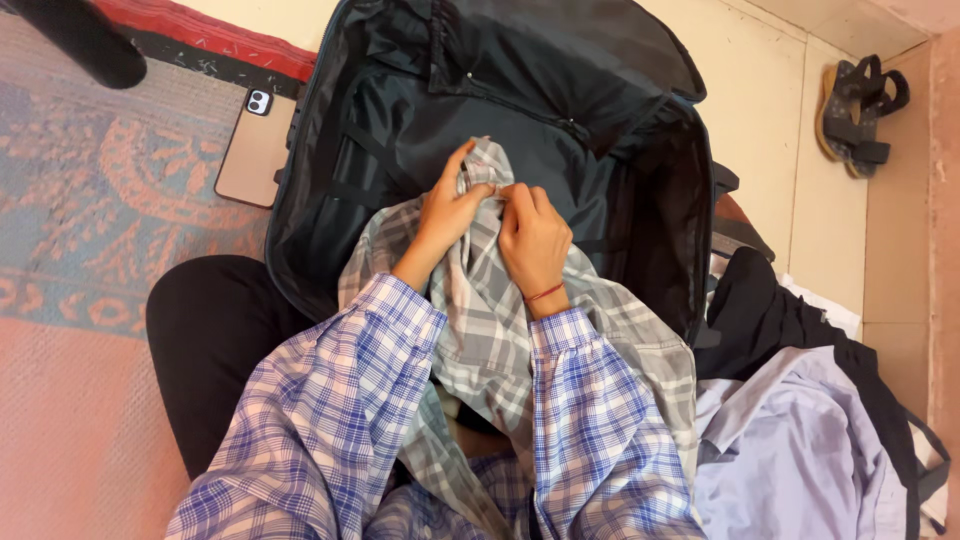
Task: The person unzips a suitcase, opens it, and places a plaid shirt inside, buttoning and folding it within the suitcase.
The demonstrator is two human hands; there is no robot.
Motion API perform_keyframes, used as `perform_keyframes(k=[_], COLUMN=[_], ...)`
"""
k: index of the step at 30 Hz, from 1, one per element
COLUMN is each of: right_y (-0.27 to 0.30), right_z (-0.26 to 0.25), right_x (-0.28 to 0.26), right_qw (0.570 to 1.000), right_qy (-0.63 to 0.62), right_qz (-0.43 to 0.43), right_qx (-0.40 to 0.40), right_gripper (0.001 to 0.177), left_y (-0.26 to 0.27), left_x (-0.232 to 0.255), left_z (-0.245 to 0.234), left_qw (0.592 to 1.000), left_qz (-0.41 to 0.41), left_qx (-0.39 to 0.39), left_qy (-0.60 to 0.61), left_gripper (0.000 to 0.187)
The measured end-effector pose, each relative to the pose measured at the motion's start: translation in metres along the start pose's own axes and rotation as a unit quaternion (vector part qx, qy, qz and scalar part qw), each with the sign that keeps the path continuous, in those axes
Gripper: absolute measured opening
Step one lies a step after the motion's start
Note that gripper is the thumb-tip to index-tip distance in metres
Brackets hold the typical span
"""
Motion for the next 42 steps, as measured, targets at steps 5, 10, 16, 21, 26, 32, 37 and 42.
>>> perform_keyframes(k=[5,10,16,21,26,32,37,42], right_y=[0.000,-0.008,-0.045,-0.063,-0.050,-0.032,-0.019,-0.011], right_z=[-0.002,0.011,-0.004,-0.005,-0.007,-0.013,0.014,0.042], right_x=[0.002,0.014,0.029,0.023,0.019,0.045,0.096,0.145], right_qw=[1.000,0.973,0.963,0.991,0.999,0.927,0.843,0.924], right_qy=[-0.011,-0.201,-0.125,0.012,0.015,-0.295,-0.359,-0.276], right_qz=[-0.004,0.005,-0.115,-0.097,-0.052,-0.043,0.125,0.204], right_qx=[0.018,-0.117,-0.211,-0.086,-0.002,-0.228,-0.380,-0.171], right_gripper=[0.014,0.016,0.024,0.009,0.007,0.022,0.021,0.020], left_y=[-0.010,-0.005,-0.042,-0.057,-0.037,-0.025,-0.026,-0.028], left_x=[-0.005,0.022,0.005,-0.009,0.021,0.053,0.040,0.048], left_z=[0.000,-0.016,-0.028,-0.037,-0.035,-0.030,-0.029,-0.031], left_qw=[0.994,0.994,0.952,0.935,0.938,0.918,0.908,0.992], left_qz=[0.047,0.035,0.223,0.055,-0.023,-0.086,-0.073,0.033], left_qx=[-0.018,0.042,0.083,0.064,0.025,-0.022,-0.014,-0.027], left_qy=[0.095,0.099,0.194,0.346,0.346,0.387,0.412,0.120], left_gripper=[0.066,0.071,0.063,0.062,0.076,0.108,0.110,0.113])
Point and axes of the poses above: each hand's wrist, its own y-axis away from the middle knuckle, its own z-axis out of the palm, x = y × z, the point moved 3 cm from there along -y, towards the middle knuckle, and after that the axes turned 9 degrees about y, right-handed, at the moved point
